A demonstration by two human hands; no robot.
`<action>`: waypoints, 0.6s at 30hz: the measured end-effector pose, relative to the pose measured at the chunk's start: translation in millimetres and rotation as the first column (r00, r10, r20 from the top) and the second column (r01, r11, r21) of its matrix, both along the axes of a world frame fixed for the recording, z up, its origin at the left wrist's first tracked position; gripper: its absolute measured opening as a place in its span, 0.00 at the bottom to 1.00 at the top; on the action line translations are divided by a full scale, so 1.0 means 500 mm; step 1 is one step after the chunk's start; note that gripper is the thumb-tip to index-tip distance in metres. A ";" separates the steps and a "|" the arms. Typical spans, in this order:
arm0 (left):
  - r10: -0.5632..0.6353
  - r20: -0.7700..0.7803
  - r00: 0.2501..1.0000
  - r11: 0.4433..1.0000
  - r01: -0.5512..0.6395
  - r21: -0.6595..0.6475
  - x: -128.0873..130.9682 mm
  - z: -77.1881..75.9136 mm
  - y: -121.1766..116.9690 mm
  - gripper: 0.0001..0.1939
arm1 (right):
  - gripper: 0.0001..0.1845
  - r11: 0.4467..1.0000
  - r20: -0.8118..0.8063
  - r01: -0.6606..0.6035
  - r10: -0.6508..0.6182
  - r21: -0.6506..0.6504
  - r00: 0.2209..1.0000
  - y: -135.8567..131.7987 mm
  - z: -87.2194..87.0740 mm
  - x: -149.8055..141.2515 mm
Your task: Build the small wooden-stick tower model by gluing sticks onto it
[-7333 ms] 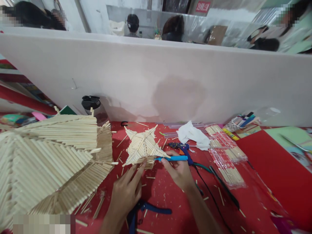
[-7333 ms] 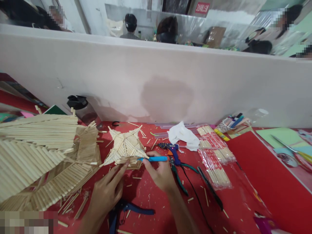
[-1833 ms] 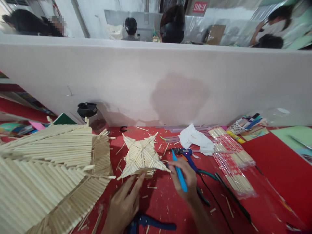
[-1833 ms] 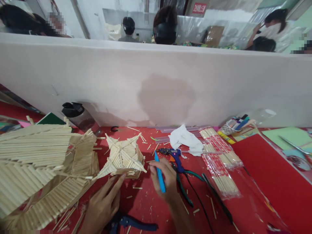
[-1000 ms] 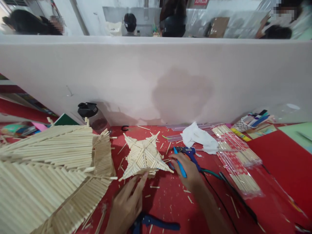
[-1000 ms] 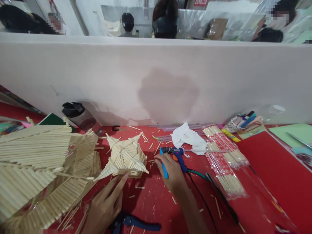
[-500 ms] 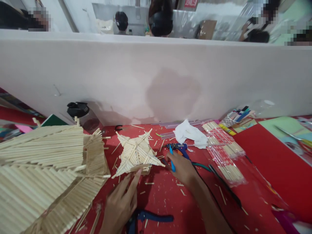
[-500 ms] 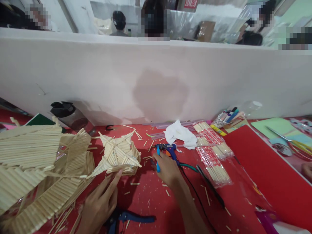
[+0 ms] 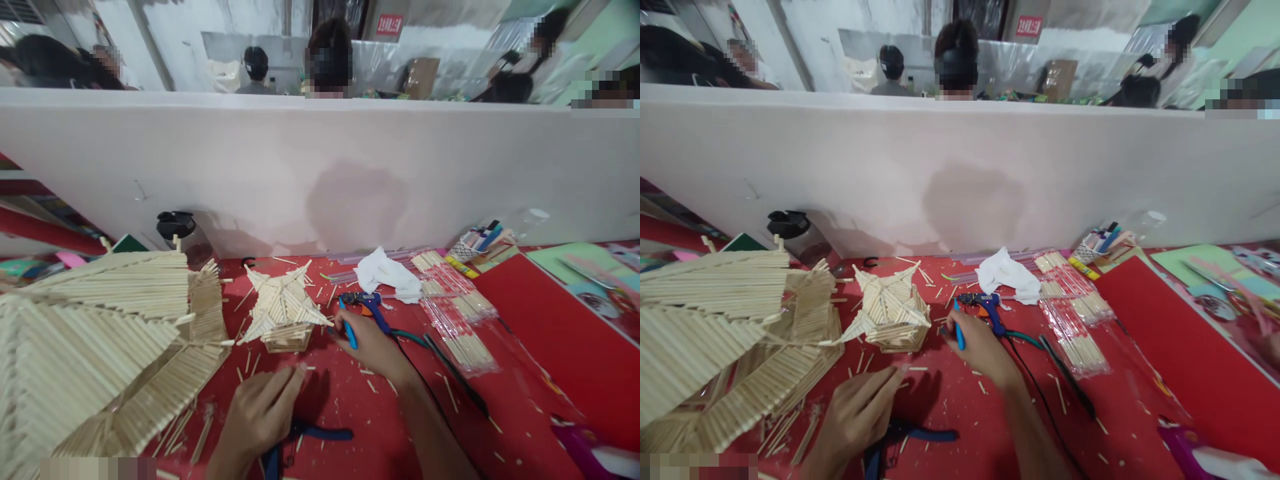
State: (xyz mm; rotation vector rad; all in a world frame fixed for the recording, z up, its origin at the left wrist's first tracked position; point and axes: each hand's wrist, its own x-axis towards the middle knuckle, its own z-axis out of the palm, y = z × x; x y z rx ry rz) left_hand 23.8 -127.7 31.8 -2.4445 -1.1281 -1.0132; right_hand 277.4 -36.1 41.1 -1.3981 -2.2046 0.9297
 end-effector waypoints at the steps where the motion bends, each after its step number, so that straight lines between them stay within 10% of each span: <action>1: -0.020 -0.022 1.000 1.000 0.020 -0.019 0.003 -0.001 -0.001 0.20 | 0.04 0.998 -0.068 -0.054 0.051 -0.031 0.996 -0.006 0.015 0.005; 8: -0.144 -0.142 0.979 0.988 0.134 -0.078 0.038 -0.008 -0.008 0.13 | 0.14 0.879 -0.360 -0.434 0.346 -0.199 0.866 -0.041 0.081 0.017; 18: -0.107 0.071 0.992 0.975 0.119 -0.190 0.066 -0.013 -0.025 0.09 | 0.18 0.811 -0.371 -0.564 0.481 -0.155 0.794 -0.056 0.075 -0.014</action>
